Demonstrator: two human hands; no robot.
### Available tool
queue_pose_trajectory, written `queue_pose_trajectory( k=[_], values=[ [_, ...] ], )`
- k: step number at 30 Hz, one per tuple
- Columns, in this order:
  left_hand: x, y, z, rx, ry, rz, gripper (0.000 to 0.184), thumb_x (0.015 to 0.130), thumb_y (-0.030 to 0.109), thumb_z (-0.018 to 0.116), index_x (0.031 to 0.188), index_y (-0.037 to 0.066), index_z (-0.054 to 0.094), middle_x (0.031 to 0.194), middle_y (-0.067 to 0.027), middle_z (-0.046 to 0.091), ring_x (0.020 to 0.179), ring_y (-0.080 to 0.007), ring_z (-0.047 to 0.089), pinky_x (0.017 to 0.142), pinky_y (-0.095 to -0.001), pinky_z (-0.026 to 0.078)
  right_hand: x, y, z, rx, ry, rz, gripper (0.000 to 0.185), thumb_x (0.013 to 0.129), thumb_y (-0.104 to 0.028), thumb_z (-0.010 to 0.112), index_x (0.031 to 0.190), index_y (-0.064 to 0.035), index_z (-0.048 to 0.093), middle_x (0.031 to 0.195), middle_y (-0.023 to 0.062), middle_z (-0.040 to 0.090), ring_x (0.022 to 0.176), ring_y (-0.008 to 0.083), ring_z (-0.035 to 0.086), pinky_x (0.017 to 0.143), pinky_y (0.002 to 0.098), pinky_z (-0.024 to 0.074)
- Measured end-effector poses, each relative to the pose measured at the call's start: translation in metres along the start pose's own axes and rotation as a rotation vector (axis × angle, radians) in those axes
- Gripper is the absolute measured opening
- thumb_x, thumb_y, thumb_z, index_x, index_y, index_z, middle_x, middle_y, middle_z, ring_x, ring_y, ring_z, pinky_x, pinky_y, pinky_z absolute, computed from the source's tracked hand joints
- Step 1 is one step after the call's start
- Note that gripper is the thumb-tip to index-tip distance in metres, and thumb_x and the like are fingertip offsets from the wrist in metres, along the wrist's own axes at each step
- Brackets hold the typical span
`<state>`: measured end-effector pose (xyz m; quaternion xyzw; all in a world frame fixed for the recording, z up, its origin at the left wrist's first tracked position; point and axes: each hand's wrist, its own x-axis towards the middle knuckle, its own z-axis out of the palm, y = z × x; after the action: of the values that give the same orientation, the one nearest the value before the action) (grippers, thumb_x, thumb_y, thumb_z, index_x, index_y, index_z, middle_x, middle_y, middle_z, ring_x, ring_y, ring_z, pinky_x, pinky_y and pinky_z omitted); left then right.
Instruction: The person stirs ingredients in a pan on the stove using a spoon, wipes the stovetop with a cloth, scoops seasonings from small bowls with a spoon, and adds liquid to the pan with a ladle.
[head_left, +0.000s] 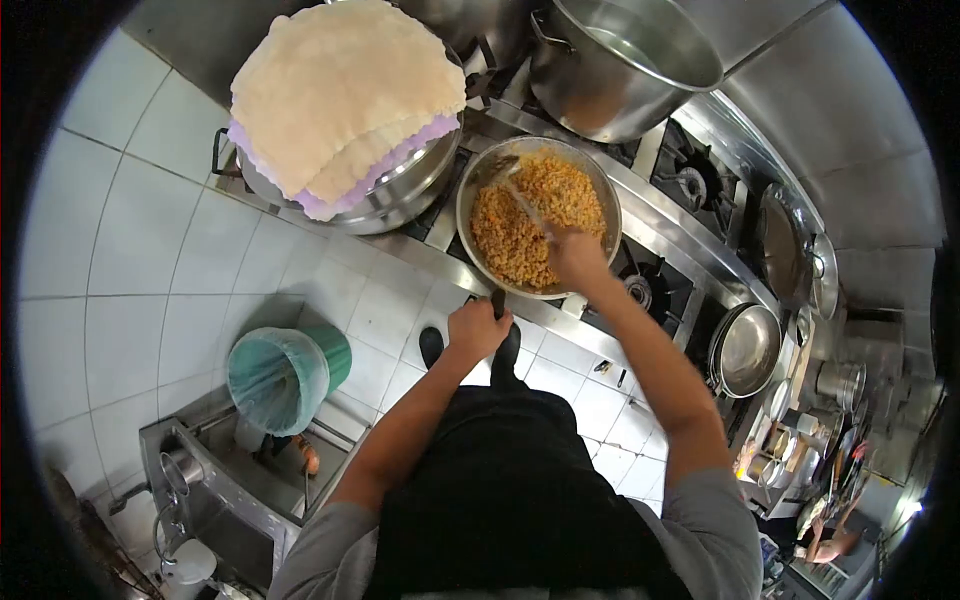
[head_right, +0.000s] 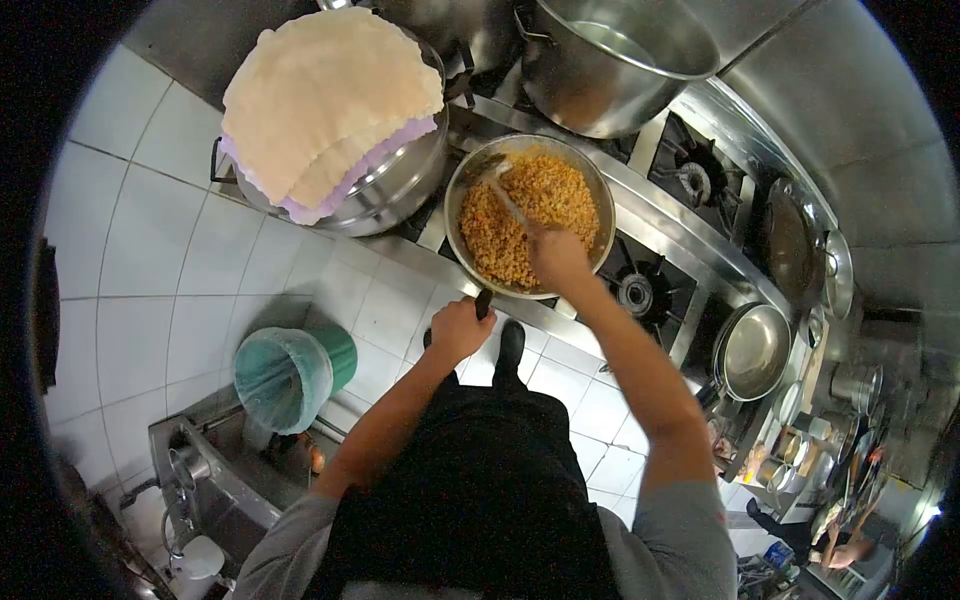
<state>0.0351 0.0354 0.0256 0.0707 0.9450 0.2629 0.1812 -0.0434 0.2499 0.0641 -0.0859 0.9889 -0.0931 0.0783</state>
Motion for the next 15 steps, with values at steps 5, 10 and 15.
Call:
queue_pose_trajectory(
  k=[5,10,15],
  values=[
    [0.001,0.004,-0.003,0.024,-0.011,-0.019,0.045,0.081,0.042,0.059,0.082,-0.002,0.063,0.074,-0.0243,0.064,0.073,-0.0389,0.066,0.067,-0.0484,0.054,-0.081,0.014,0.018,-0.010,-0.085,-0.069,0.055,0.080,-0.008,0.054,0.135,-0.0122,0.047,0.101,0.0183,0.060,0.070,0.0361,0.064,0.060,0.0462,0.0526],
    [-0.001,0.006,-0.003,-0.005,-0.030,-0.023,0.046,0.081,0.043,0.059,0.082,-0.003,0.063,0.076,-0.0257,0.064,0.073,-0.0405,0.065,0.068,-0.0485,0.054,-0.090,0.063,-0.049,-0.147,-0.184,-0.040,0.055,0.083,-0.005,0.051,0.137,-0.0133,0.044,0.101,0.0176,0.059,0.074,0.0343,0.065,0.061,0.0431,0.0547],
    [-0.001,0.009,0.001,0.003,-0.014,-0.022,0.046,0.080,0.043,0.060,0.082,-0.003,0.063,0.075,-0.0245,0.065,0.073,-0.0405,0.066,0.068,-0.0488,0.054,-0.085,0.045,-0.051,0.041,0.015,-0.064,0.038,0.083,-0.008,0.054,0.121,-0.0072,0.057,0.088,0.0175,0.061,0.072,0.0349,0.065,0.060,0.0434,0.0538]
  ],
)
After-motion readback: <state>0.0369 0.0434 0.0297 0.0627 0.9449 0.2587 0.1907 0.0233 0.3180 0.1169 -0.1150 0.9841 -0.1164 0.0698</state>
